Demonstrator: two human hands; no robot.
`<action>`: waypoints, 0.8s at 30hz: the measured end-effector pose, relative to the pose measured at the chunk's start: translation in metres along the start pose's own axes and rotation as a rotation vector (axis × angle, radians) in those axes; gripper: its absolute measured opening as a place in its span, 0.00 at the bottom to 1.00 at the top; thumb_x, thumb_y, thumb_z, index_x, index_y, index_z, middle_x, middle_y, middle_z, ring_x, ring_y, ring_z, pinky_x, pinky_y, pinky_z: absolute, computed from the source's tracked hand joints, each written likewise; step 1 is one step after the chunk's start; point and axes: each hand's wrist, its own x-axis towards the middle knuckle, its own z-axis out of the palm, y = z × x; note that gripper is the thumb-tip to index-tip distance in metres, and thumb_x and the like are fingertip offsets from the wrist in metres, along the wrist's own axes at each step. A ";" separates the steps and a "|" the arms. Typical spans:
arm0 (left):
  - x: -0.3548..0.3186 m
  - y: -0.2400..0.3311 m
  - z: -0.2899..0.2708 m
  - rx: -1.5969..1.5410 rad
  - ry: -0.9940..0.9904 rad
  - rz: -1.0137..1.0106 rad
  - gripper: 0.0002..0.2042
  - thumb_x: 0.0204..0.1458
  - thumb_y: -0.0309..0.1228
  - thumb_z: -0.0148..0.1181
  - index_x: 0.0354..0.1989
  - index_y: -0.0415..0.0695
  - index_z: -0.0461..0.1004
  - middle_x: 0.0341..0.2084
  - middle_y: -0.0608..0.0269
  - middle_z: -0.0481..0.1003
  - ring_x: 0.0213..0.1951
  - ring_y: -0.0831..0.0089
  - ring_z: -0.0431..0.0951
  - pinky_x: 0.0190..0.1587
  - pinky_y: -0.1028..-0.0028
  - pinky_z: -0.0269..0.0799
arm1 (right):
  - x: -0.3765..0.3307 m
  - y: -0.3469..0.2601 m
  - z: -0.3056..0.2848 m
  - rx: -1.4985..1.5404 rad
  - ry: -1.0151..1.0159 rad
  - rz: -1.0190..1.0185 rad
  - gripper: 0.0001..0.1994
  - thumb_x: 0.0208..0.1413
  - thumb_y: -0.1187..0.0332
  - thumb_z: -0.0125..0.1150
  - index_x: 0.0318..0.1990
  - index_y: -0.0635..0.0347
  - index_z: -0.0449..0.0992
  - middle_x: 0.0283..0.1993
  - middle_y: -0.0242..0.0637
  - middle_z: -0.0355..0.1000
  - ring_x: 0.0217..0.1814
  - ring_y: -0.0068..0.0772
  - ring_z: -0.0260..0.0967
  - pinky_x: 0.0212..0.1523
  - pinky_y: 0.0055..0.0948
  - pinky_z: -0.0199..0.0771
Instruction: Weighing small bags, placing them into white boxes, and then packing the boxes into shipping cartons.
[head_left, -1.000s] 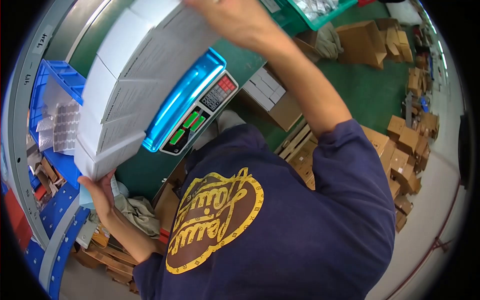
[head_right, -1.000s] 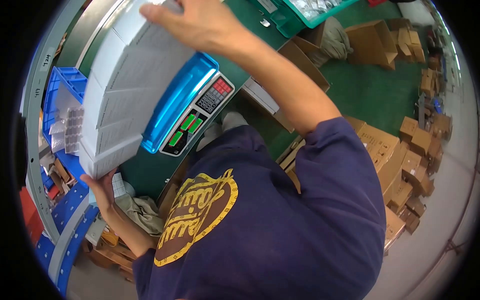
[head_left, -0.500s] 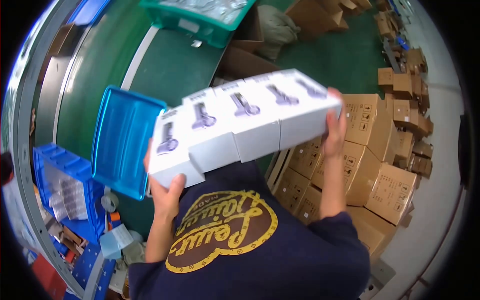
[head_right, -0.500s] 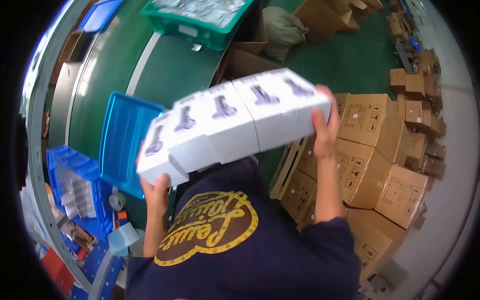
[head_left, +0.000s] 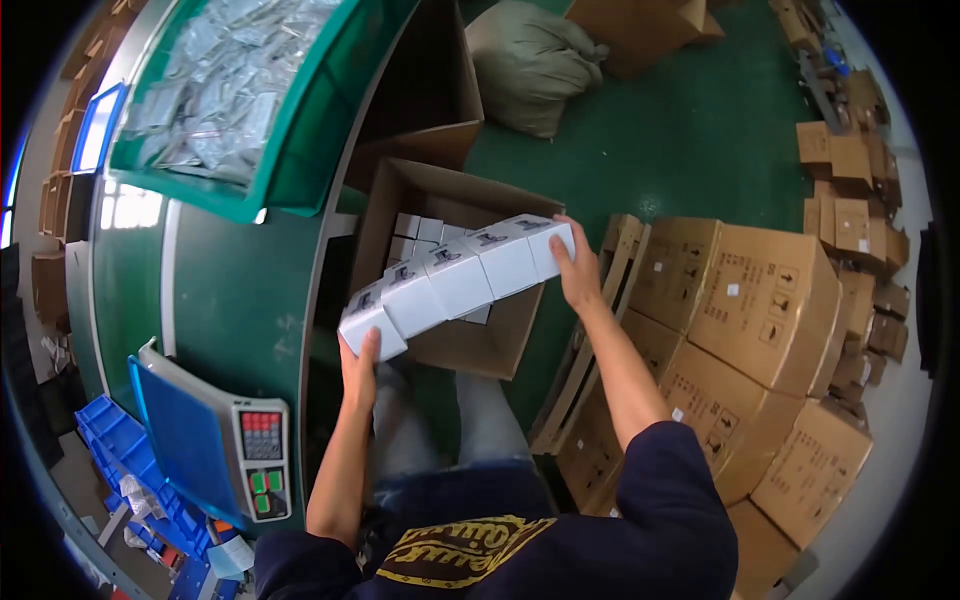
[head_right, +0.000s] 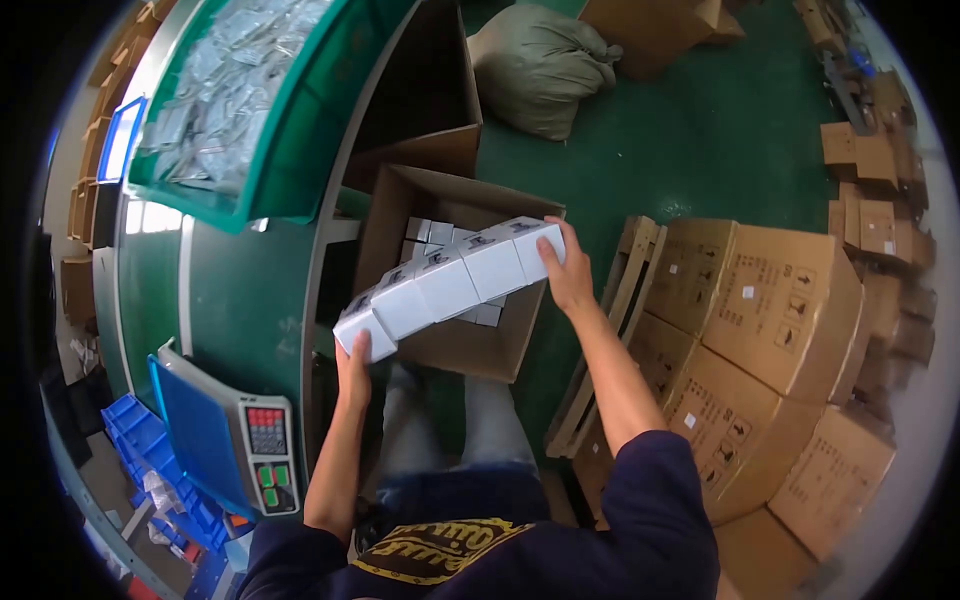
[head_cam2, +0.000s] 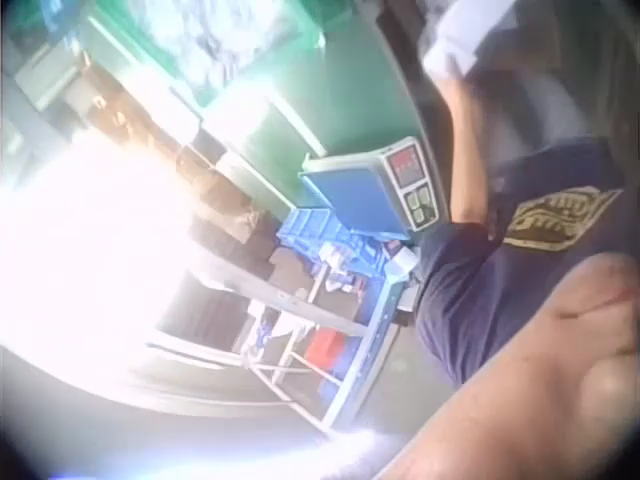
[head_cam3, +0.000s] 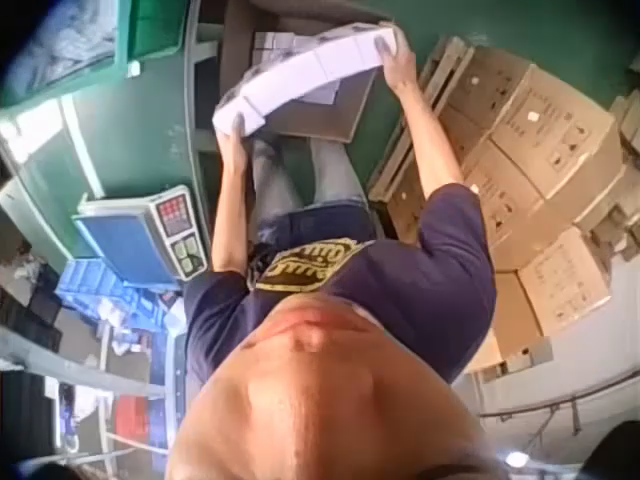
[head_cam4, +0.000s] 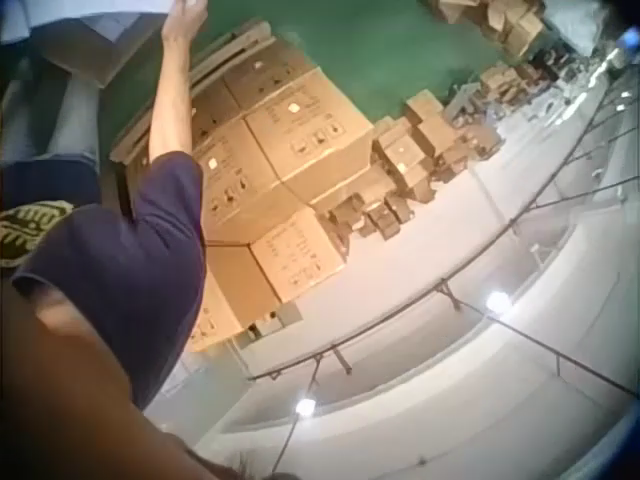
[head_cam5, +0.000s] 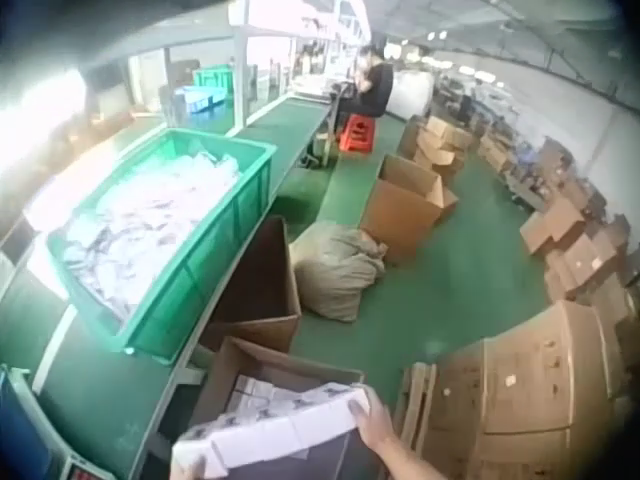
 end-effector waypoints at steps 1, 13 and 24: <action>0.026 -0.023 -0.004 0.010 0.011 -0.042 0.34 0.55 0.44 0.58 0.64 0.36 0.53 0.56 0.54 0.64 0.58 0.66 0.63 0.61 0.70 0.56 | 0.012 0.030 0.013 -0.021 0.029 -0.010 0.22 0.63 0.52 0.47 0.59 0.55 0.64 0.48 0.49 0.71 0.51 0.42 0.69 0.54 0.33 0.64; 0.261 -0.107 0.018 -0.178 -0.031 -0.186 0.29 0.63 0.51 0.39 0.63 0.40 0.60 0.60 0.60 0.64 0.62 0.68 0.61 0.65 0.69 0.50 | 0.076 0.112 0.086 -0.209 0.211 0.302 0.23 0.62 0.55 0.47 0.58 0.62 0.60 0.48 0.63 0.70 0.52 0.61 0.68 0.53 0.44 0.66; 0.368 -0.150 0.087 0.830 0.163 0.615 0.19 0.58 0.31 0.51 0.59 0.43 0.66 0.60 0.46 0.61 0.60 0.49 0.63 0.59 0.63 0.62 | 0.124 0.249 0.161 -0.316 0.513 0.087 0.28 0.55 0.65 0.51 0.62 0.65 0.55 0.65 0.57 0.55 0.66 0.56 0.55 0.66 0.39 0.52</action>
